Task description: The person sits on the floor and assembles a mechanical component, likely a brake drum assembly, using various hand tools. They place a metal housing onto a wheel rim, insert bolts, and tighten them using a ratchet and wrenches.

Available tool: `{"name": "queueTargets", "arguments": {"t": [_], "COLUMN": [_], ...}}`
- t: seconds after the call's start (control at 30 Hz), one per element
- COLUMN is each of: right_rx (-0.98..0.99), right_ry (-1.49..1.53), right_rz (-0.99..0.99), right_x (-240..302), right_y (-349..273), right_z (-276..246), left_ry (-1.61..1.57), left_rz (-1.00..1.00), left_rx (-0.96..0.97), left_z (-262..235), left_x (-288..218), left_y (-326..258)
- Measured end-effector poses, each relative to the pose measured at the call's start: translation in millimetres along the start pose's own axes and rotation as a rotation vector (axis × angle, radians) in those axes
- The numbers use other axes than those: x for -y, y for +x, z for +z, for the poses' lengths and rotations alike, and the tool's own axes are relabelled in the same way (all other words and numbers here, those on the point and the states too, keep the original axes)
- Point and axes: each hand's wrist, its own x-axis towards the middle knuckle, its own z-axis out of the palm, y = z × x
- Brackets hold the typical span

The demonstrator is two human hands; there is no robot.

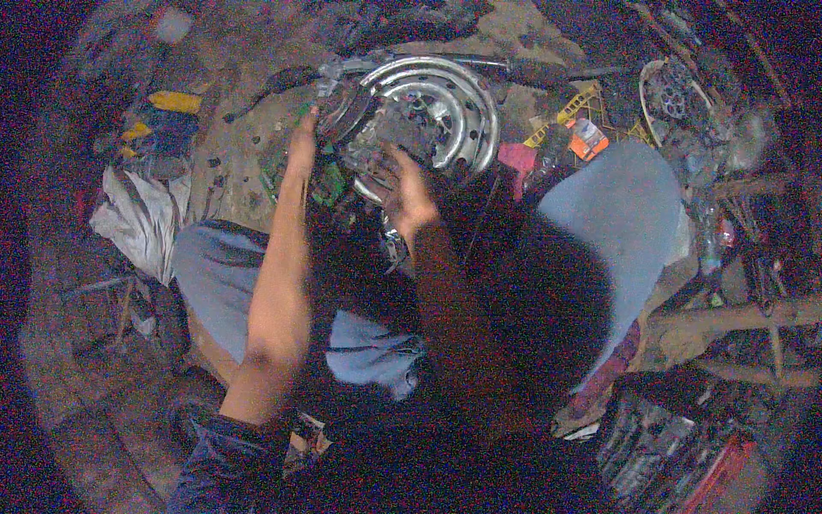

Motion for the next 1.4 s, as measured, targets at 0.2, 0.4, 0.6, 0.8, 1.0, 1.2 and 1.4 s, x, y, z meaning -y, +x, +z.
{"name": "queueTargets", "arguments": {"t": [0.2, 0.4, 0.6, 0.8, 1.0, 1.2, 1.4], "right_rx": [-0.121, -0.204, -0.073, -0.032, -0.216, -0.364, -0.194], "right_ry": [-0.129, -0.533, -0.608, -0.668, -0.742, -0.841, -1.214], "right_rz": [-0.194, -0.279, -0.300, -0.233, -0.181, -0.471, -0.947], "right_x": [9, 54, 64, 87, 74, 58, 63], "right_y": [13, 7, -8, -25, -19, -30, -32], "right_z": [-44, -37, -51, -49, -79, -52, -22], "left_ry": [-0.078, 0.065, -0.025, 0.021, 0.011, -0.045, -0.189], "left_rz": [0.096, 0.302, 0.286, 0.250, 0.321, 0.127, 0.174], "left_rx": [0.053, 0.002, 0.002, 0.179, 0.328, 0.236, 0.272], "left_z": [16, 37, 45, 25, 26, 46, 36], "left_x": [-22, -17, -27, -27, -18, 0, 18], "left_y": [-30, -60, -72, -77, -72, -93, -82]}}
